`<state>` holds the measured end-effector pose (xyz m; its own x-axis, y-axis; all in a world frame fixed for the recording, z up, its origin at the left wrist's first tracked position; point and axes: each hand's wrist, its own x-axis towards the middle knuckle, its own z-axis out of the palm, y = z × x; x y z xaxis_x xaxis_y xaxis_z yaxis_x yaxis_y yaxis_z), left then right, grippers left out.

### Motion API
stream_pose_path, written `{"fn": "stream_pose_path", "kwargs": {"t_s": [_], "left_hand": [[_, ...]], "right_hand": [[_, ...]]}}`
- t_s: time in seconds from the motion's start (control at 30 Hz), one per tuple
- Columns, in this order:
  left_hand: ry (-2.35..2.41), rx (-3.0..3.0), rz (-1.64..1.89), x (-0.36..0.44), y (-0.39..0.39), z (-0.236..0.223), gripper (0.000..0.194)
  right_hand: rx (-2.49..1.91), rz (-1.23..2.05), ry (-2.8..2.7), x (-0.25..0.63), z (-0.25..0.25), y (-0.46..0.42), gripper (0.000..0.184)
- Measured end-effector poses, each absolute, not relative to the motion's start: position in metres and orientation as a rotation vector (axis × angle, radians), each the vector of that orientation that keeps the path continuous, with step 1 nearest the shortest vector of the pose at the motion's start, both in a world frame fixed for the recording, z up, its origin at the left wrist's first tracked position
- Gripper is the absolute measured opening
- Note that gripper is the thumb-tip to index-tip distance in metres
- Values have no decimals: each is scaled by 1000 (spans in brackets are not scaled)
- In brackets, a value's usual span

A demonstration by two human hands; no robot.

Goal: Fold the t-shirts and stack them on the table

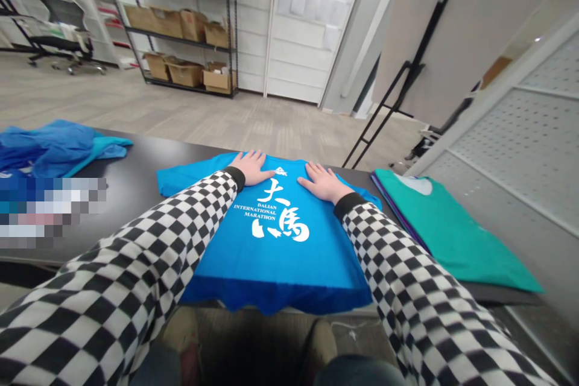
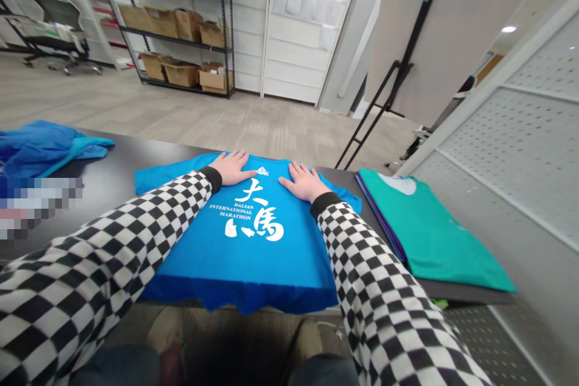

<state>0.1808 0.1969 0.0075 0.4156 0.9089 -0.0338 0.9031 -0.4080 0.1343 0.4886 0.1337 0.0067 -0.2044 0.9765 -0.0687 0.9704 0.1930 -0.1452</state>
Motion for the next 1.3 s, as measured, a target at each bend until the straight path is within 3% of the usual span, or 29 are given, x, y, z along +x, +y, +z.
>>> {"fn": "stream_pose_path", "kwargs": {"t_s": [0.17,0.33,0.43,0.73,0.9,1.0,1.17,1.23,1.3], "left_hand": [[1615,2570,107,179,199,4,105],[1472,2821,354,181,176,14,80],[1426,2898,347,163,154,27,75],[2057,2301,105,-44,108,-2,80],[2183,2146,453,-53,97,-5,70],[2294,2093,439,-40,96,5,65],[2381,1998,507,-41,91,9,55],[2356,1951,543,-45,92,7,48],[2337,1917,555,-47,96,6,39]], "right_hand": [[-1957,228,-2367,487,5,134,104],[-1965,223,-2370,485,7,132,102],[-1954,207,-2386,485,8,131,105],[-1928,204,-2388,485,7,130,103],[-1950,122,-2380,482,9,126,93],[-1922,-64,-2401,468,24,117,79],[-1659,-170,-2163,416,72,37,73],[-1491,1,-2085,392,87,-27,69],[-1297,370,-2056,368,86,-97,61]]}}
